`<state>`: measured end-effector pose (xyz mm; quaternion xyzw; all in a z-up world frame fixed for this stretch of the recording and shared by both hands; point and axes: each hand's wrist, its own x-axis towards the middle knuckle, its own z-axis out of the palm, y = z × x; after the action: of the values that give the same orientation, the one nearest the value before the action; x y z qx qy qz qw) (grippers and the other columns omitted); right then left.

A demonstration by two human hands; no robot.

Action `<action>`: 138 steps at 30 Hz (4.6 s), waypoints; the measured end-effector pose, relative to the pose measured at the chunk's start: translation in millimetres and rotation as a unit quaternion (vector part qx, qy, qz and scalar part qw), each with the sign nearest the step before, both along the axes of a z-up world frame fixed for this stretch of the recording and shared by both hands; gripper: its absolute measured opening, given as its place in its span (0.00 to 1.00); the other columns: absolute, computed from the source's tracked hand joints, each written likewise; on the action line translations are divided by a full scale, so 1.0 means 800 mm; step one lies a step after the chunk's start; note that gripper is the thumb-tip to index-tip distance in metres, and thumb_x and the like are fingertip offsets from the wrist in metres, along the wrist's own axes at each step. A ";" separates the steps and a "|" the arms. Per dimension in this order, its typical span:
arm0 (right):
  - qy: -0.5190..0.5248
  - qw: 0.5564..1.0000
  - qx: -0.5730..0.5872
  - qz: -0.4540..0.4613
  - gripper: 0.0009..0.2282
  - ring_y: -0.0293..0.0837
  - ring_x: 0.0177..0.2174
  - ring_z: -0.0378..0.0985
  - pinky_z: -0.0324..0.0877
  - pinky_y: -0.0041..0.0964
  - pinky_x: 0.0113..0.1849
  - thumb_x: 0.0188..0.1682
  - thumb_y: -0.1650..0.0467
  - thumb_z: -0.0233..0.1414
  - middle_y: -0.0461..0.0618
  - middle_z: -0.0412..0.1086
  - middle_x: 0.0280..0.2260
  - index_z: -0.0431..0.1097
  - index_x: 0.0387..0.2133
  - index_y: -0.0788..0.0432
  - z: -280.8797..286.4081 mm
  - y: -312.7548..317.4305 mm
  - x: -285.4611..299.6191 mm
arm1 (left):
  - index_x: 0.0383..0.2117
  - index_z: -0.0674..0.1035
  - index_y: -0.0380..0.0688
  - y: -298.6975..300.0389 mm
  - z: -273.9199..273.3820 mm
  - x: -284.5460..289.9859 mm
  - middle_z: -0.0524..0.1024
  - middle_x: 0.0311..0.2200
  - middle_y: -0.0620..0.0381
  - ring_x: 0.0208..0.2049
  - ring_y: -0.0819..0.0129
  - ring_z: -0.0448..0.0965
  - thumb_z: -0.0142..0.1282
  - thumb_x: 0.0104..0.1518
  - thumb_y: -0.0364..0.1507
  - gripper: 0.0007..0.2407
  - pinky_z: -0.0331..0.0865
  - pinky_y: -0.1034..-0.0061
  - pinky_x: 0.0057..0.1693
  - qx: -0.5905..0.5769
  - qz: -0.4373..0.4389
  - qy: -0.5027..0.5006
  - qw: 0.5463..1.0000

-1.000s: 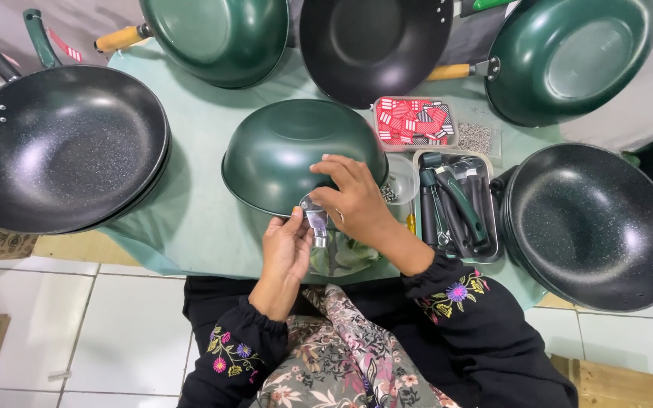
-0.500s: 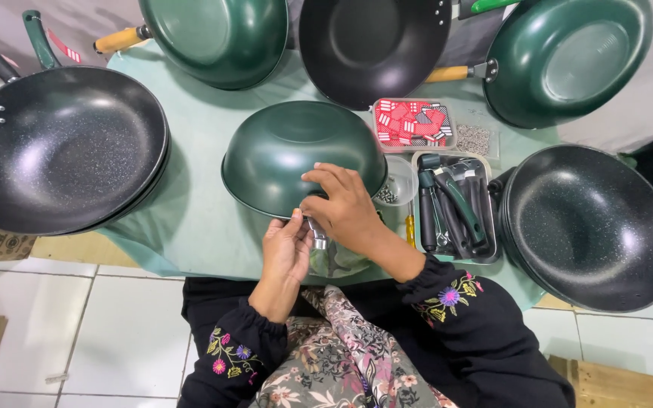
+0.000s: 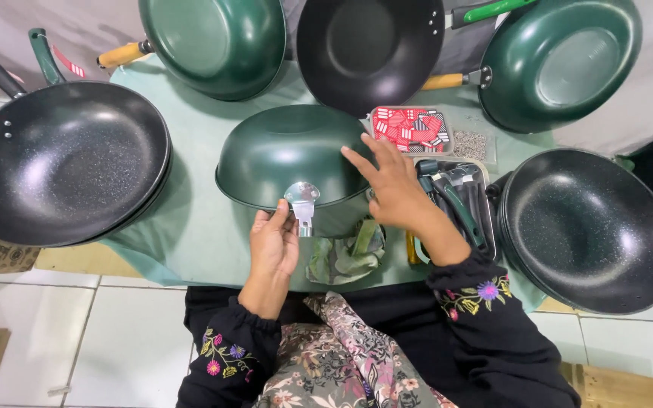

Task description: Assembling a handle onto a green wok using screws and a screwdriver.

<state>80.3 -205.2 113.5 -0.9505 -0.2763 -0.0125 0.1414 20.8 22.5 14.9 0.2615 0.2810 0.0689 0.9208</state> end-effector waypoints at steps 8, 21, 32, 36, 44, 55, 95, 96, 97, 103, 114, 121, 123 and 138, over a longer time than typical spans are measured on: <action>-0.094 0.993 0.048 -0.060 0.48 0.71 0.55 0.69 0.68 0.60 0.49 0.38 0.85 0.53 0.68 0.54 0.62 0.39 0.74 0.46 -0.067 0.011 0.041 | 0.38 0.75 0.48 -0.004 0.017 0.030 0.75 0.28 0.62 0.27 0.73 0.80 0.60 0.61 0.23 0.06 0.81 0.78 0.42 0.064 -0.016 -0.009 0.998; 0.013 0.932 0.302 -0.202 0.36 0.76 0.51 0.71 0.67 0.68 0.51 0.46 0.81 0.48 0.71 0.67 0.55 0.48 0.70 0.47 -0.042 0.057 0.002 | 0.44 0.77 0.37 -0.014 0.151 0.122 0.78 0.37 0.45 0.34 0.53 0.87 0.64 0.58 0.31 0.13 0.86 0.65 0.41 0.185 -0.147 -0.194 0.952; 0.315 0.712 0.487 -0.396 0.21 0.67 0.43 0.79 0.72 0.59 0.43 0.35 0.74 0.60 0.74 0.73 0.43 0.71 0.44 0.73 -0.201 0.114 -0.013 | 0.52 0.79 0.46 -0.005 0.053 0.008 0.81 0.47 0.46 0.48 0.47 0.82 0.53 0.63 0.33 0.13 0.75 0.57 0.53 0.670 -0.290 -0.132 0.671; 0.401 0.607 0.580 -0.367 0.24 0.77 0.38 0.77 0.80 0.67 0.31 0.43 0.78 0.54 0.79 0.63 0.51 0.55 0.53 0.78 -0.277 0.097 0.013 | 0.53 0.79 0.54 0.013 -0.037 -0.029 0.81 0.45 0.55 0.46 0.55 0.82 0.53 0.63 0.37 0.14 0.67 0.58 0.58 0.820 -0.276 -0.102 0.490; 0.427 0.588 0.586 -0.359 0.27 0.78 0.35 0.78 0.82 0.68 0.31 0.44 0.80 0.53 0.81 0.61 0.51 0.48 0.56 0.78 -0.268 0.076 0.022 | 0.51 0.78 0.44 0.013 -0.050 -0.049 0.80 0.44 0.49 0.53 0.54 0.77 0.53 0.61 0.25 0.12 0.48 0.50 0.70 0.846 -0.265 -0.132 0.442; 0.432 0.659 0.493 -0.368 0.31 0.79 0.34 0.76 0.82 0.61 0.31 0.48 0.73 0.56 0.87 0.56 0.55 0.50 0.59 0.82 -0.145 0.078 -0.005 | 0.48 0.80 0.42 0.011 -0.047 -0.041 0.80 0.39 0.51 0.50 0.57 0.77 0.54 0.53 0.16 0.16 0.51 0.55 0.68 0.841 -0.213 -0.177 0.464; 0.046 0.940 -0.211 -0.265 0.06 0.61 0.29 0.80 0.74 0.61 0.29 0.48 0.78 0.52 0.73 0.69 0.34 0.77 0.30 0.73 -0.232 -0.021 -0.047 | 0.60 0.71 0.37 -0.134 -0.073 -0.034 0.78 0.51 0.36 0.53 0.43 0.78 0.53 0.62 0.28 0.19 0.74 0.57 0.54 0.490 -0.536 -0.145 0.673; -0.029 0.937 -0.208 -0.279 0.07 0.56 0.24 0.78 0.74 0.55 0.24 0.48 0.78 0.53 0.68 0.68 0.27 0.77 0.25 0.71 -0.236 -0.019 -0.048 | 0.61 0.70 0.35 -0.133 -0.073 -0.032 0.77 0.51 0.35 0.50 0.46 0.80 0.51 0.63 0.25 0.19 0.80 0.63 0.48 0.446 -0.539 -0.138 0.701; -0.030 0.937 -0.209 -0.277 0.07 0.56 0.24 0.78 0.74 0.55 0.24 0.48 0.78 0.53 0.68 0.68 0.27 0.77 0.25 0.71 -0.247 -0.023 -0.046 | 0.61 0.70 0.35 -0.132 -0.079 -0.032 0.77 0.51 0.35 0.50 0.46 0.80 0.51 0.63 0.25 0.19 0.80 0.63 0.48 0.446 -0.537 -0.138 0.702; -0.220 0.925 -0.162 -0.262 0.06 0.54 0.21 0.75 0.74 0.47 0.20 0.41 0.74 0.54 0.59 0.65 0.21 0.75 0.17 0.64 -0.293 -0.033 -0.037 | 0.63 0.67 0.35 -0.127 -0.110 -0.032 0.76 0.52 0.36 0.46 0.52 0.83 0.51 0.63 0.23 0.21 0.81 0.69 0.45 0.359 -0.524 -0.117 0.764; 0.118 0.955 -0.095 -0.254 0.07 0.70 0.34 0.79 0.77 0.66 0.35 0.48 0.77 0.49 0.62 0.68 0.36 0.76 0.31 0.68 -0.262 -0.026 -0.032 | 0.65 0.65 0.39 -0.121 -0.108 -0.040 0.75 0.54 0.37 0.47 0.54 0.83 0.48 0.64 0.23 0.21 0.78 0.66 0.49 0.336 -0.509 -0.119 0.783; 0.261 0.889 -0.016 -0.375 0.12 0.71 0.43 0.78 0.75 0.63 0.45 0.48 0.76 0.49 0.70 0.71 0.45 0.62 0.45 0.67 -0.213 -0.026 -0.031 | 0.68 0.59 0.38 -0.121 -0.129 -0.047 0.70 0.58 0.34 0.51 0.55 0.79 0.49 0.65 0.23 0.24 0.76 0.68 0.53 0.306 -0.497 -0.101 0.806; 0.208 0.946 -0.074 -0.237 0.08 0.73 0.34 0.80 0.77 0.63 0.36 0.42 0.75 0.57 0.74 0.69 0.45 0.73 0.30 0.73 -0.179 -0.023 -0.043 | 0.68 0.59 0.37 -0.119 -0.138 -0.049 0.70 0.57 0.31 0.51 0.52 0.79 0.54 0.63 0.26 0.26 0.79 0.66 0.51 0.303 -0.490 -0.084 0.813; 0.178 0.979 0.053 -0.085 0.09 0.76 0.39 0.78 0.76 0.65 0.42 0.48 0.67 0.55 0.64 0.69 0.42 0.79 0.33 0.60 -0.071 0.034 -0.072 | 0.61 0.64 0.51 -0.080 -0.078 -0.066 0.75 0.41 0.46 0.23 0.61 0.81 0.49 0.57 0.22 0.23 0.84 0.65 0.31 0.229 -0.436 -0.052 0.869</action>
<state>22.9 -178.3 56.8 -0.9488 -0.1637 0.1298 0.2371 -32.3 -41.6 -47.6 0.5569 0.0665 -0.2637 0.7848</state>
